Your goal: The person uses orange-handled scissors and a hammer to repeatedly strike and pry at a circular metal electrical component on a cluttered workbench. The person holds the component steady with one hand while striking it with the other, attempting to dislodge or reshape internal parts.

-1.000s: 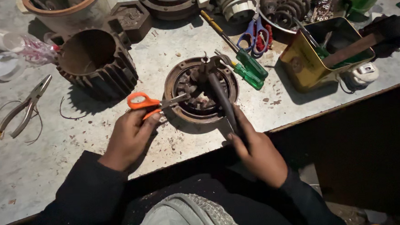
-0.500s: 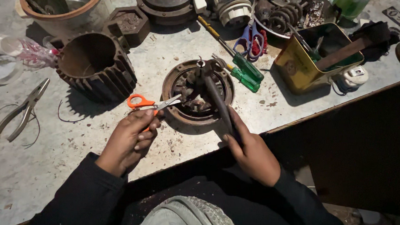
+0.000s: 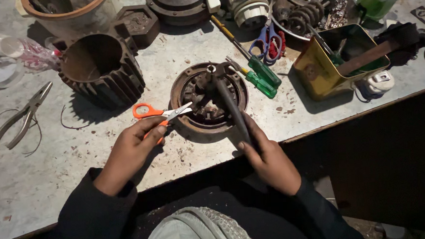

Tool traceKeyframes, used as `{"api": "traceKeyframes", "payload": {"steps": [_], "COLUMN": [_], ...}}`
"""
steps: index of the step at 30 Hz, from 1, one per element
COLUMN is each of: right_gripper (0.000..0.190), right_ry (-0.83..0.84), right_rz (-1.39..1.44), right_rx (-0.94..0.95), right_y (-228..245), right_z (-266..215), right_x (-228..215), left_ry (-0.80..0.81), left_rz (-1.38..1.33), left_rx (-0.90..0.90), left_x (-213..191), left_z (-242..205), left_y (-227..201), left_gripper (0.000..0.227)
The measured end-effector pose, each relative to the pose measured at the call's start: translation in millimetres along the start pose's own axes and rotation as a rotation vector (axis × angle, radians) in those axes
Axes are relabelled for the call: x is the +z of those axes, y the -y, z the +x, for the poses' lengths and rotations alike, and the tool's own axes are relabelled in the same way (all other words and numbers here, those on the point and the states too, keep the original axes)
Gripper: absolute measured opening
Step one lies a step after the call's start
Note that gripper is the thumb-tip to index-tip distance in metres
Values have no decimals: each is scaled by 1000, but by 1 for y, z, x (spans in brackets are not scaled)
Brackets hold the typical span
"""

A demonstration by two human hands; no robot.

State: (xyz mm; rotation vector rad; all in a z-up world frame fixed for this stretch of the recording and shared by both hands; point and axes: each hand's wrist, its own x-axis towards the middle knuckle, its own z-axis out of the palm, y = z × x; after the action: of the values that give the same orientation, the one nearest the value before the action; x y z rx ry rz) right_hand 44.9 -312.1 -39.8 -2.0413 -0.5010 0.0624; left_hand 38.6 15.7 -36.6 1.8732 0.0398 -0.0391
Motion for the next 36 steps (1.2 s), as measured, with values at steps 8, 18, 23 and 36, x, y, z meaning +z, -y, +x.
{"api": "traceKeyframes", "payload": {"steps": [8, 18, 23, 36], "right_gripper": [71, 68, 67, 69], "right_ry": [50, 1, -8, 19], "right_rz": [-27, -39, -47, -32], "right_rx": [91, 1, -1, 116], "right_y": [5, 5, 2, 11], "right_z": [1, -2, -3, -2], "right_x": [-3, 0, 2, -1], "left_ry": [-286, -298, -194, -331], "left_rz": [731, 831, 800, 752], "left_rx": [361, 647, 494, 393], "left_x": [-14, -4, 0, 11], "left_z": [-17, -38, -42, -57], "left_y": [-35, -39, -32, -52], "left_gripper": [24, 30, 30, 29]}}
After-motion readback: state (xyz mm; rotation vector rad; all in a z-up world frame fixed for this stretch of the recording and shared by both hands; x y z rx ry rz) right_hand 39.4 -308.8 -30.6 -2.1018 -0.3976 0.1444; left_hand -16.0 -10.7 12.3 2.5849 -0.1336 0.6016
